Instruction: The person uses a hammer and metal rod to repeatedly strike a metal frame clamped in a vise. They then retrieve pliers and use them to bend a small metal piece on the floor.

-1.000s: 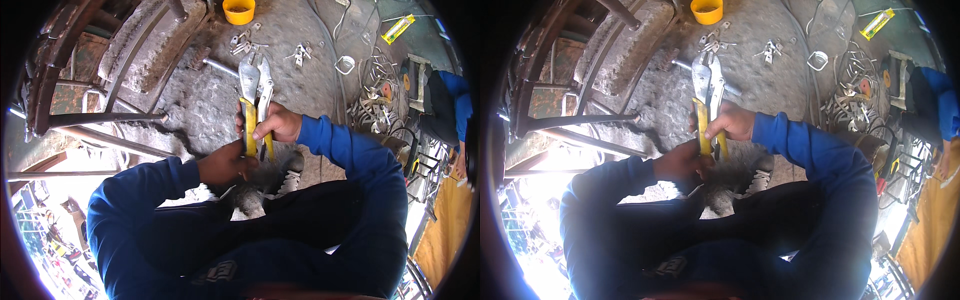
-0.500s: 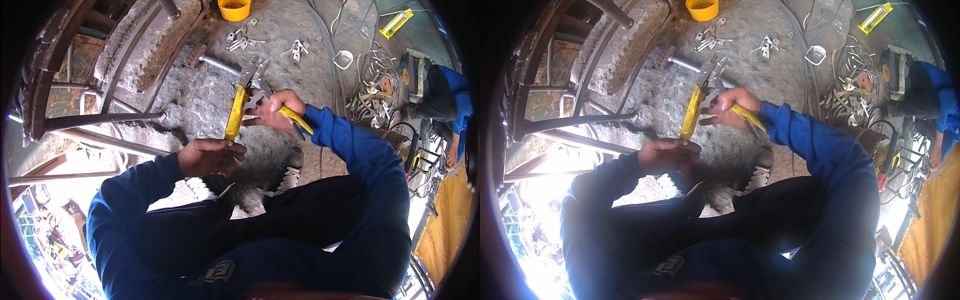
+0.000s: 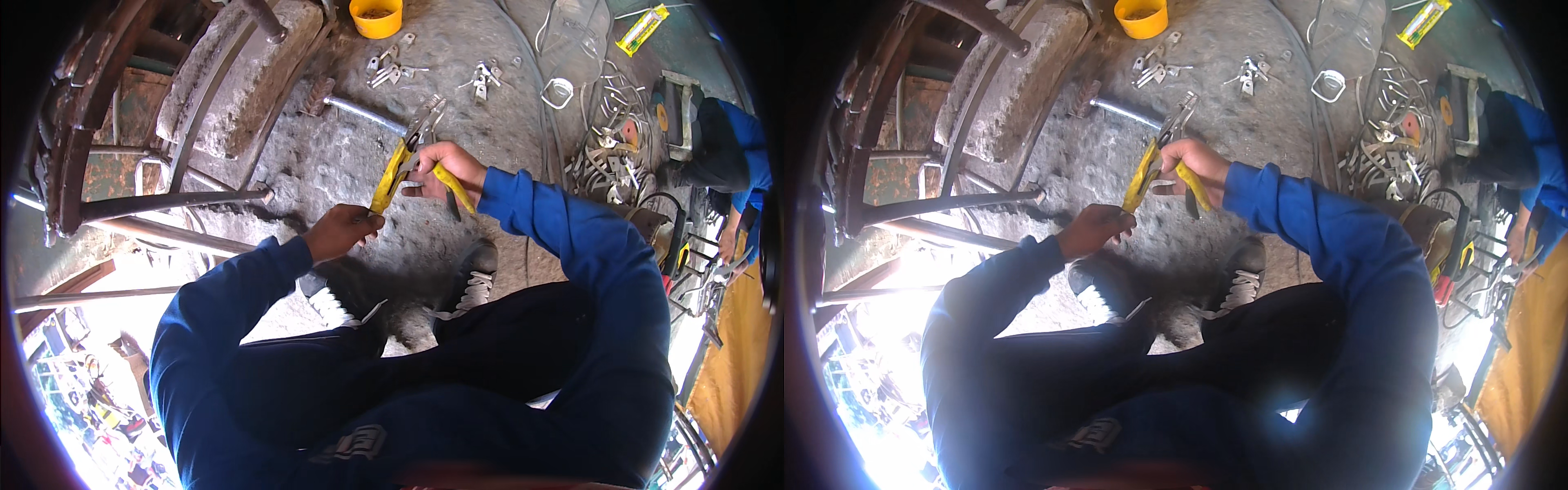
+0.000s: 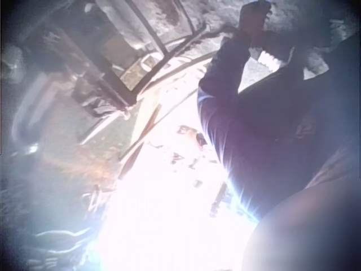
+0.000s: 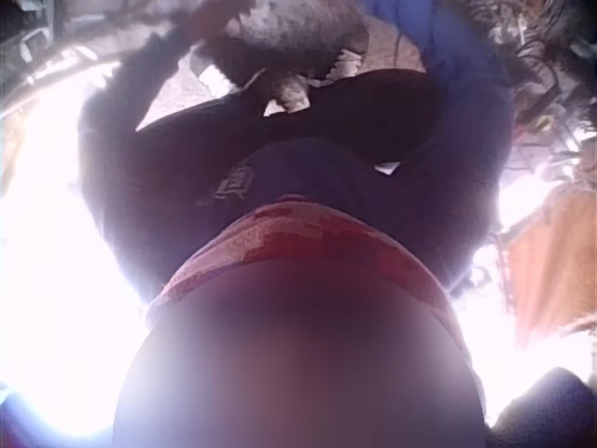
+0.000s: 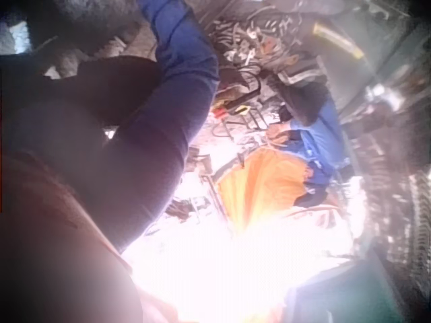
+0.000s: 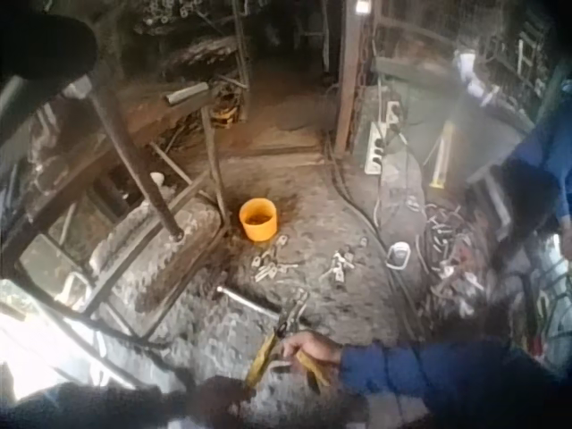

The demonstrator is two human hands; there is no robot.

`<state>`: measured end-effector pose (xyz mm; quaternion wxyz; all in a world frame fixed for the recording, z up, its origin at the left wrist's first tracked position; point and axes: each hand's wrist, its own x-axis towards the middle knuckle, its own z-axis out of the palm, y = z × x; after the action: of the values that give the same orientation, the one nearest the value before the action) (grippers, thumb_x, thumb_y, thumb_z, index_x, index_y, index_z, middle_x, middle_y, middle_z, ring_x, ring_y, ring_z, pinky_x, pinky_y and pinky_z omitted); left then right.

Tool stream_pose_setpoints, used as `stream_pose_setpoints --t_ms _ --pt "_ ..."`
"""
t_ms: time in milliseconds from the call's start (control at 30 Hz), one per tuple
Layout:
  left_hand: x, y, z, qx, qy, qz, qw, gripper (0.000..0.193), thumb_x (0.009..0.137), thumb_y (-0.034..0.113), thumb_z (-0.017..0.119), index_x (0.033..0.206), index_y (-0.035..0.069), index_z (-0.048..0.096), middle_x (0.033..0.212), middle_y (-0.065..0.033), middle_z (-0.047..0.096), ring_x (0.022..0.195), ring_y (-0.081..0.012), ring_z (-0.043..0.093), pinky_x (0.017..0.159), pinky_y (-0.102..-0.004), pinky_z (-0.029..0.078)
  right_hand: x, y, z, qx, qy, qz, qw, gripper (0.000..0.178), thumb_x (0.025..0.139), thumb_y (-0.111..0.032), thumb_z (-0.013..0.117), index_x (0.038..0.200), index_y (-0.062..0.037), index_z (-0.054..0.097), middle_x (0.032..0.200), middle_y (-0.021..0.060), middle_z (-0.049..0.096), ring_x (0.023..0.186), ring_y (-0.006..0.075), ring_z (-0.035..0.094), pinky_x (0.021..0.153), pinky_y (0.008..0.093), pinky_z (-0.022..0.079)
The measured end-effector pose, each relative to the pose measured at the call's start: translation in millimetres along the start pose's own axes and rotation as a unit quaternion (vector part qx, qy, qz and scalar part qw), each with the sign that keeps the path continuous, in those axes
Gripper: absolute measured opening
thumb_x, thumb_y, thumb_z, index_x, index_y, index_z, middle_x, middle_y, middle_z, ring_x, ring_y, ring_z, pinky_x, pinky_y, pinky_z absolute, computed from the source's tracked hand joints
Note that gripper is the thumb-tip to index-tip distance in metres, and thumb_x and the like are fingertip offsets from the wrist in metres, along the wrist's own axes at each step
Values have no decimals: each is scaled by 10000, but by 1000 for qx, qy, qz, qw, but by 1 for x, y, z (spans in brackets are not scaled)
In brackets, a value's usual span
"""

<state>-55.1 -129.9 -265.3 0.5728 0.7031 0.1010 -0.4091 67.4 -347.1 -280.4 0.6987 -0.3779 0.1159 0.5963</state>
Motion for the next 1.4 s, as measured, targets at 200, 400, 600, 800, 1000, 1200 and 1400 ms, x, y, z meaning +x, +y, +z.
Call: stream_pose_setpoints --t_ms 200,400,600,800,1000,1200,1400 --pt "17 10 -16 -199 -128 -87 968 440 973 359 545 1164 -37 562 1054 -96 629 808 -139 602 764 -324 504 -7 -7 -15 -8 10 -37 999 357 779 -103 490 1123 -32 547 1181 112 595 1092 242 552 958 425 422" --pt "23 -1 -19 -285 -213 -44 933 491 952 380 584 1162 -63 552 1006 -93 614 792 -146 611 730 -300 512 -2 -13 -26 38 -68 -41 996 372 777 -132 521 1142 -63 543 1202 109 593 1098 242 548 971 440 396" --pt "25 -11 -5 -139 -24 -45 989 368 908 284 652 987 -75 652 781 -71 610 667 -131 585 607 -267 497 16 -5 -13 8 47 -1 999 211 809 -139 520 990 -45 575 1033 90 636 908 214 603 840 385 485" --pt "26 -6 14 10 34 -94 995 324 903 248 649 990 -63 658 798 -68 623 667 -127 579 600 -280 476 23 0 -16 -21 71 7 997 193 812 -120 500 979 -45 559 1021 93 625 880 202 598 812 383 503" --pt "17 -5 -6 -367 -170 -45 913 327 894 234 654 1061 -46 623 825 -62 641 733 -132 605 670 -276 467 19 -10 -39 67 -135 31 988 399 797 -113 507 1188 -49 551 1240 103 581 1122 263 550 989 431 404" --pt "15 -10 2 -156 -5 -98 983 327 865 252 698 991 -48 664 791 -60 651 647 -125 601 624 -269 482 22 -3 -3 21 11 -17 1000 170 830 -142 548 965 -42 575 1090 110 568 999 248 578 869 422 487" --pt "29 -3 15 31 -6 -64 997 380 848 312 725 934 -57 687 793 -79 678 647 -129 613 616 -275 513 14 -4 16 -109 133 -9 985 190 767 -194 617 898 -57 598 894 78 560 787 165 545 678 319 480"
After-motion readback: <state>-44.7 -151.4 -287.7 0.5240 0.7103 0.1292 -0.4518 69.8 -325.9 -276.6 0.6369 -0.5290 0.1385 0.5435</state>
